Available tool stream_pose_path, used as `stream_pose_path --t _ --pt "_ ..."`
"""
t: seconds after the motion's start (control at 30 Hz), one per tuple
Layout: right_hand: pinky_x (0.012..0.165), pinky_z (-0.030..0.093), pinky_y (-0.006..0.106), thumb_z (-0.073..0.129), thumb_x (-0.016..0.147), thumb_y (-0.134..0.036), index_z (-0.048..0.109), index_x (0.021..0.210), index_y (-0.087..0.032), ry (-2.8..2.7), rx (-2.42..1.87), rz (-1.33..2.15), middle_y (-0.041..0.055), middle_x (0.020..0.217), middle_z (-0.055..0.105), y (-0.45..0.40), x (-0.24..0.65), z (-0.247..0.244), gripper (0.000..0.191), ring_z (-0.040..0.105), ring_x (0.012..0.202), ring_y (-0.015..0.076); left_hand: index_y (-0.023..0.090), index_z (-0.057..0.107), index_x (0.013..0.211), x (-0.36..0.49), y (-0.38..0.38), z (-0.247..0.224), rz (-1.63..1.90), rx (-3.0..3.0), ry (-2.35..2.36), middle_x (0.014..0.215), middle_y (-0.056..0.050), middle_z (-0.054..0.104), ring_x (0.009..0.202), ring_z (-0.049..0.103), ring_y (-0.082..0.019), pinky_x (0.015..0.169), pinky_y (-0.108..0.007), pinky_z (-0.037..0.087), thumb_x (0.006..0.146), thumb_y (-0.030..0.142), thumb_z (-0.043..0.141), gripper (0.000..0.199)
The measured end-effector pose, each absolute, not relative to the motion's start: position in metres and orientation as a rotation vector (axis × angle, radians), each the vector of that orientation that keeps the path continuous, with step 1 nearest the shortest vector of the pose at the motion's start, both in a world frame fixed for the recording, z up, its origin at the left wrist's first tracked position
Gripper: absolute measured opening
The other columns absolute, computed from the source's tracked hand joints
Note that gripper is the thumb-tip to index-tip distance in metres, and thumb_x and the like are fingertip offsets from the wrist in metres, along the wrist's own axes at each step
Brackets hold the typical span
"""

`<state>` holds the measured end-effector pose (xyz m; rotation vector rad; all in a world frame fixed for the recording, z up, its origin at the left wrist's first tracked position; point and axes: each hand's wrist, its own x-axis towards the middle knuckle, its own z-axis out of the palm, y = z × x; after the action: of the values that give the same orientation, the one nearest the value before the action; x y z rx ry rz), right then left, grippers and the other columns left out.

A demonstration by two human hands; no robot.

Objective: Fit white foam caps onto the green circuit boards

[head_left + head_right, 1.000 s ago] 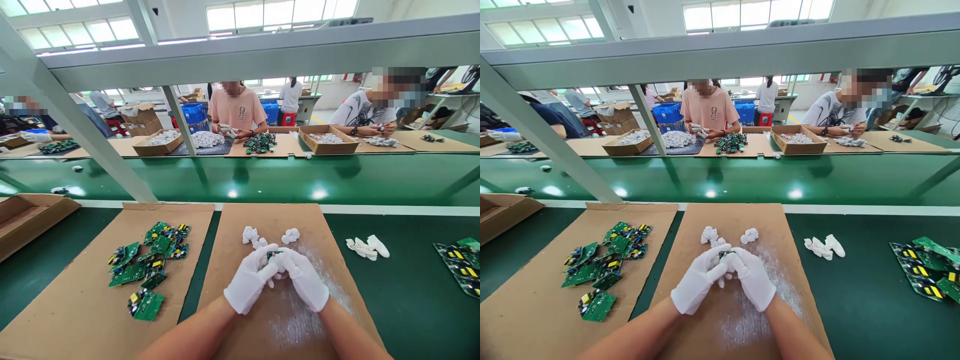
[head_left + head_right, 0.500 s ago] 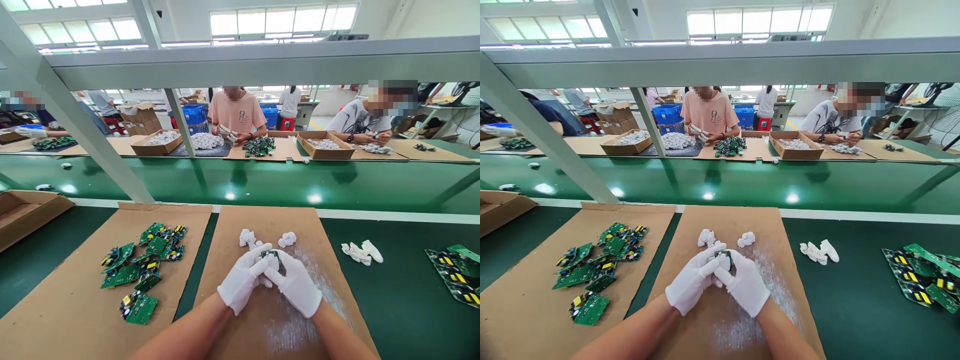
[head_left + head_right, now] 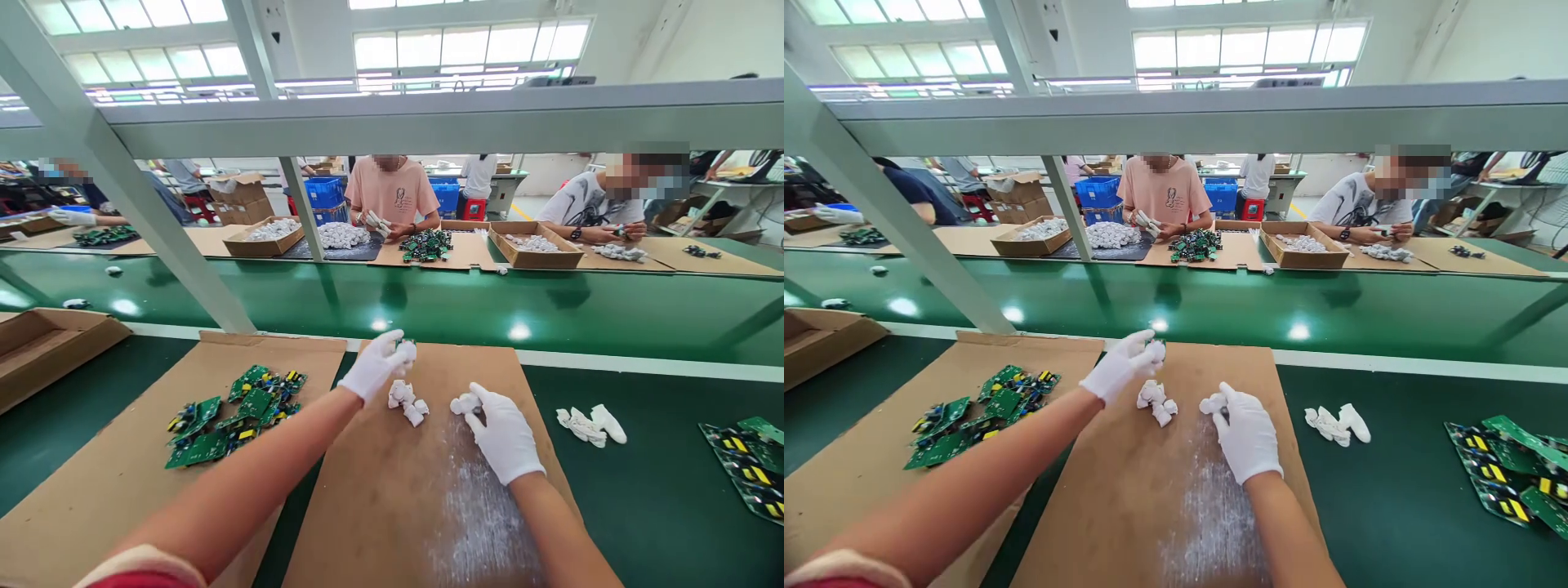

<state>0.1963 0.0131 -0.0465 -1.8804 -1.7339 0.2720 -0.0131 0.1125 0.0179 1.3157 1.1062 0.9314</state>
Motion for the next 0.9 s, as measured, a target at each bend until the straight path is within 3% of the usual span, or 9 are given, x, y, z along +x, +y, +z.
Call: stream_pose_path --t 0.17,0.33,0.47,0.57,0.7,0.9 --pt "0.069 0.044 0.028 0.057 0.074 -0.029 0.062 0.086 -0.025 -1.766 -1.821 0.264 0.0010 0.081 0.061 0.008 0.189 -0.037 0.014 0.056 0.075 0.0171 0.011 0.045 0.121 -0.007 0.189 -0.002 0.973 1.443 1.335 0.091 -0.009 0.065 0.088 0.059 -0.017 0.086 -0.033 0.043 0.072 0.028 0.063 0.054" --pt "0.068 0.045 0.029 0.045 0.081 -0.028 0.065 0.091 -0.021 -1.663 -1.845 0.117 0.0050 0.084 0.055 0.009 0.200 -0.037 0.023 0.055 0.072 0.0164 0.015 0.053 0.114 -0.011 0.221 -0.023 0.903 1.570 1.584 0.118 -0.011 0.055 0.110 0.050 -0.023 0.096 -0.047 0.035 0.079 0.034 0.056 0.039" --pt "0.074 0.045 0.028 0.047 0.078 -0.019 0.067 0.091 -0.026 -1.877 -1.749 0.229 0.0034 0.086 0.057 0.008 0.200 -0.042 0.025 0.057 0.080 0.0163 0.015 0.043 0.125 -0.022 0.224 -0.018 0.860 1.645 1.689 0.129 -0.015 0.045 0.120 0.041 -0.028 0.101 -0.052 0.026 0.079 0.033 0.056 0.051" --pt "0.079 0.046 0.031 0.048 0.078 -0.024 0.065 0.098 -0.025 -1.927 -1.724 0.362 0.0036 0.092 0.059 0.005 0.198 -0.045 0.026 0.058 0.084 0.0175 0.013 0.042 0.127 -0.036 0.213 -0.006 0.844 1.733 1.655 0.127 -0.017 0.049 0.117 0.044 -0.028 0.101 -0.046 0.029 0.075 0.030 0.059 0.058" --pt "0.080 0.048 0.033 0.049 0.077 -0.037 0.063 0.104 -0.025 -1.823 -1.769 0.572 0.0038 0.095 0.063 0.006 0.204 -0.046 0.032 0.061 0.084 0.0194 0.014 0.056 0.116 -0.079 0.180 0.012 0.758 1.870 1.490 0.116 -0.011 0.060 0.106 0.055 -0.022 0.095 -0.032 0.038 0.072 0.026 0.059 0.045" --pt "0.083 0.047 0.042 0.047 0.075 -0.053 0.057 0.113 -0.025 -1.676 -1.986 0.668 0.0060 0.111 0.064 0.010 0.210 -0.039 0.048 0.061 0.097 0.0266 0.021 0.057 0.115 -0.182 0.097 0.039 0.509 1.990 1.423 0.109 -0.005 0.065 0.096 0.061 -0.019 0.086 -0.030 0.045 0.073 0.030 0.057 0.043"
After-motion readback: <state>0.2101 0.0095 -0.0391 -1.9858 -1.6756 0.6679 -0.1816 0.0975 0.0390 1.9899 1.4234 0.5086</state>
